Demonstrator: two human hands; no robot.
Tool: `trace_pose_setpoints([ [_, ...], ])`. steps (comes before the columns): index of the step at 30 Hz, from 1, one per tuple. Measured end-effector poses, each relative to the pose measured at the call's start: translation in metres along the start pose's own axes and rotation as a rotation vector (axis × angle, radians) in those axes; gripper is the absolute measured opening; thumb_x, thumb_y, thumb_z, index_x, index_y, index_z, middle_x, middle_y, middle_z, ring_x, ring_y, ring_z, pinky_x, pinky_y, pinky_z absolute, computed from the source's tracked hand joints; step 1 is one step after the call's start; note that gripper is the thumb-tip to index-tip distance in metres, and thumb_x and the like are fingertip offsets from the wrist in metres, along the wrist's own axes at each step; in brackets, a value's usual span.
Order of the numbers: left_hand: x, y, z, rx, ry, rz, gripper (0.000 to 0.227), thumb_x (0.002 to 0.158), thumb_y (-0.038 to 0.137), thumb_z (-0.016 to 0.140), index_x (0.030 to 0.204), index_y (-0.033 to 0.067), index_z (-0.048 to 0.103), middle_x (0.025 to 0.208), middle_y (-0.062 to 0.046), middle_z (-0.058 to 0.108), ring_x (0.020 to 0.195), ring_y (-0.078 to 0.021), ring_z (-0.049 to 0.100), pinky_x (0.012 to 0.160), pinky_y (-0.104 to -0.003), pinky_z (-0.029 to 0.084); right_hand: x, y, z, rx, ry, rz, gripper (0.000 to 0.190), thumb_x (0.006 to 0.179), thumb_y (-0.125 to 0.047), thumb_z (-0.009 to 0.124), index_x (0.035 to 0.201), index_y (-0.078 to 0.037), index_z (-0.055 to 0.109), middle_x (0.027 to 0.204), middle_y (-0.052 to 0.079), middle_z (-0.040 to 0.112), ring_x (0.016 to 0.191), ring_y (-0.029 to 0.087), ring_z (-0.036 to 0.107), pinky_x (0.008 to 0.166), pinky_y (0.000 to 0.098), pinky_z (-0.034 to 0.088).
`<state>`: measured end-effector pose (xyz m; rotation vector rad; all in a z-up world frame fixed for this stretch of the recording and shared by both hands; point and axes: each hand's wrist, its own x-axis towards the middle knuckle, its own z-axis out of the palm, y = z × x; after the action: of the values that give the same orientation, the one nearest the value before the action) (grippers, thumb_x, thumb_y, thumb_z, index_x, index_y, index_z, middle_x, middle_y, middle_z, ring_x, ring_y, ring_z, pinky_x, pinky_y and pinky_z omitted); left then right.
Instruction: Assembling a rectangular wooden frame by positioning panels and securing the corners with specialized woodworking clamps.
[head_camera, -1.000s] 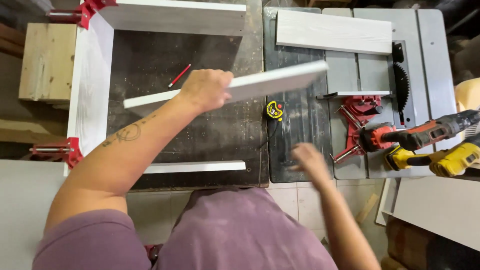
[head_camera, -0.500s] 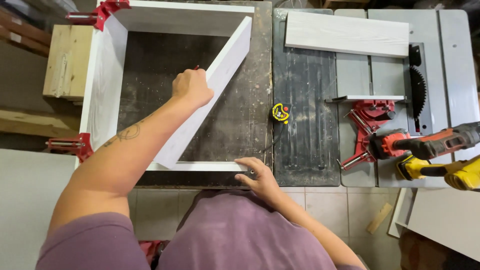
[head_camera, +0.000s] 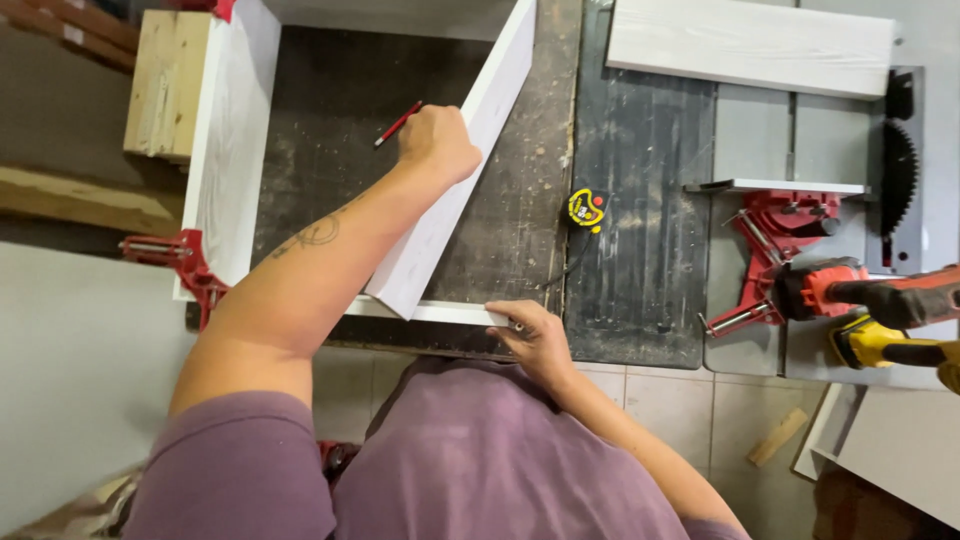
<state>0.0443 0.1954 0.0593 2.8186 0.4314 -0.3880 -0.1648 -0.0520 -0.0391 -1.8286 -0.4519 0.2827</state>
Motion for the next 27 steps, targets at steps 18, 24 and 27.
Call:
trace_pose_setpoints([
  [18,-0.022,0.037,0.003,-0.125,-0.052,-0.168,0.025,0.086,0.004,0.058,0.106,0.0022,0.073,0.107,-0.017,0.074,0.099,-0.0363,0.072,0.076,-0.044,0.063,0.004,-0.019,-0.007,-0.198,-0.047,-0.224,0.049,0.076,-0.042,0.094,0.111,-0.012,0.075,0.107,0.005,0.078,0.097,0.021,0.072,0.088,0.0342,0.056],
  [24,-0.023,0.042,0.010,-0.219,-0.056,-0.225,0.021,0.090,0.007,0.058,0.104,0.0010,0.072,0.109,-0.018,0.073,0.098,-0.0358,0.072,0.066,-0.042,0.064,0.011,-0.030,0.004,-0.465,0.009,-0.306,0.073,0.071,-0.077,0.082,0.096,-0.011,0.062,0.090,0.005,0.067,0.081,0.027,0.067,0.073,0.0401,0.052],
  [27,-0.026,0.040,0.010,-0.281,-0.043,-0.292,0.026,0.090,0.008,0.057,0.110,0.0004,0.071,0.118,-0.019,0.071,0.111,-0.0388,0.067,0.070,-0.045,0.064,0.011,-0.020,0.005,-0.502,-0.020,-0.225,0.065,0.075,-0.073,0.079,0.091,-0.014,0.060,0.084,0.002,0.064,0.076,0.025,0.066,0.065,0.0416,0.049],
])
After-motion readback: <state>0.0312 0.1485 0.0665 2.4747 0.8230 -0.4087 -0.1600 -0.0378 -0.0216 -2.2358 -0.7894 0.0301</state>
